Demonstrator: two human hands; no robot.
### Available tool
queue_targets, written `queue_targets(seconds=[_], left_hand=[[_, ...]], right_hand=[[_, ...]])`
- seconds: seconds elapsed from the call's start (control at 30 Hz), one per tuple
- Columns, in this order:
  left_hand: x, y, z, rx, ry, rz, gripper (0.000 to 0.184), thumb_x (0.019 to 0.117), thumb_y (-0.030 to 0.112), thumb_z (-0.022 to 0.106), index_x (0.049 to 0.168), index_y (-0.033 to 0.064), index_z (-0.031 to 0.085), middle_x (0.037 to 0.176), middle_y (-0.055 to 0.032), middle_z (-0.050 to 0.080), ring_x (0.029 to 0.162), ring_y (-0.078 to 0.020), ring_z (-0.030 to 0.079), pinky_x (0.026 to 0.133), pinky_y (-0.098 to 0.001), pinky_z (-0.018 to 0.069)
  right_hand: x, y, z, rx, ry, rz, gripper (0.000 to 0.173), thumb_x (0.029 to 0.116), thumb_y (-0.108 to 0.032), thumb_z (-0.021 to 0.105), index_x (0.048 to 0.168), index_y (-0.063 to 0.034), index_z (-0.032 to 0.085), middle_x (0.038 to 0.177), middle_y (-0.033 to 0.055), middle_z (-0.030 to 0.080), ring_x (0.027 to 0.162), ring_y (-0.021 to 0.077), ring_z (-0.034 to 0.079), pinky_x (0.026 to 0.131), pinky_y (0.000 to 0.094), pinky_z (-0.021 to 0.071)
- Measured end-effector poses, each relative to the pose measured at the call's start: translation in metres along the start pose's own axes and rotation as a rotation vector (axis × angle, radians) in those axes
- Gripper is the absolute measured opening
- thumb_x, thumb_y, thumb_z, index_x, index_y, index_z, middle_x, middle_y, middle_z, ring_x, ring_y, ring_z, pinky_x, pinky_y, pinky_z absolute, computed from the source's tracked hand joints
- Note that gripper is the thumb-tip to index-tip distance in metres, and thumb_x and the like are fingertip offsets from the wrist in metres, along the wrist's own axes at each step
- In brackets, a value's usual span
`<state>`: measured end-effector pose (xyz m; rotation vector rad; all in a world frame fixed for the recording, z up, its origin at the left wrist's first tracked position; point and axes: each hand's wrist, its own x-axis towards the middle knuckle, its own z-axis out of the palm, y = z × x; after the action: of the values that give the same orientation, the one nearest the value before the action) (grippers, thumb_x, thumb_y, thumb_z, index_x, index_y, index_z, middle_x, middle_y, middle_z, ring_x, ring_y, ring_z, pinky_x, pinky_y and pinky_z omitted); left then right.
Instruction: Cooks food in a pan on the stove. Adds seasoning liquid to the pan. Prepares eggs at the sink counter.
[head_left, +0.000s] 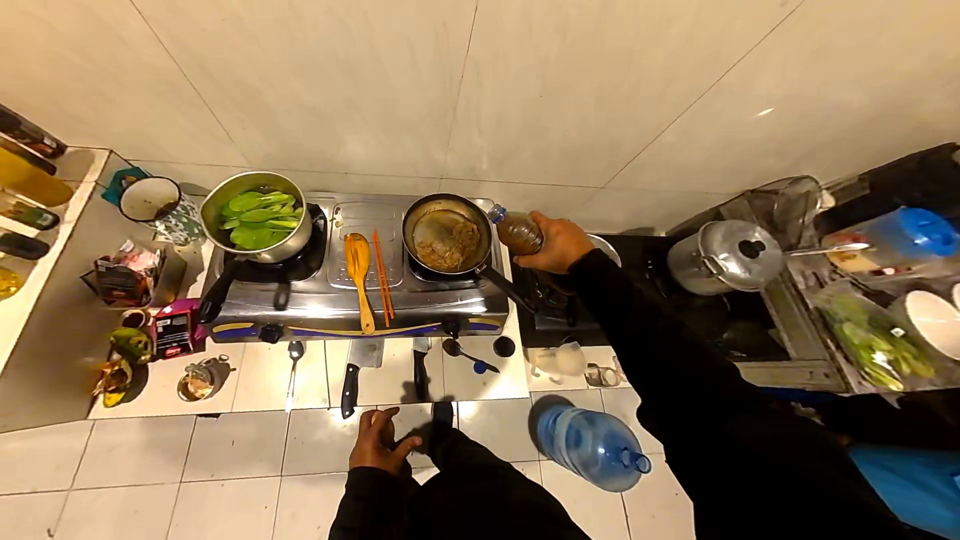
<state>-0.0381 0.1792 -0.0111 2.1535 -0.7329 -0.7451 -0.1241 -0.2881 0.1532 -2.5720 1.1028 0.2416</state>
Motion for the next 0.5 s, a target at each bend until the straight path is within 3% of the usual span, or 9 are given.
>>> queue_targets(seconds=[0.5], left_hand=[[0.0016, 0.0009, -0.0015, 0.025, -0.019, -0.023, 0.068, 0.0645, 0.032, 0.097, 0.122, 0.0064, 0.072, 0.127, -0.0272, 0.061, 0.101, -0.0402, 0.067, 0.081, -0.0590, 0.0560]], right_hand=[[0.0079, -0.0010, -0.0037, -0.025, -0.039, -0.007, 0.081, 0.0746, -0.046, 0.087, 0.139, -0.0105, 0.054, 0.106, 0.0223, 0.071, 0.099, 0.0434, 0.069, 0.083, 0.0675, 0.0524]])
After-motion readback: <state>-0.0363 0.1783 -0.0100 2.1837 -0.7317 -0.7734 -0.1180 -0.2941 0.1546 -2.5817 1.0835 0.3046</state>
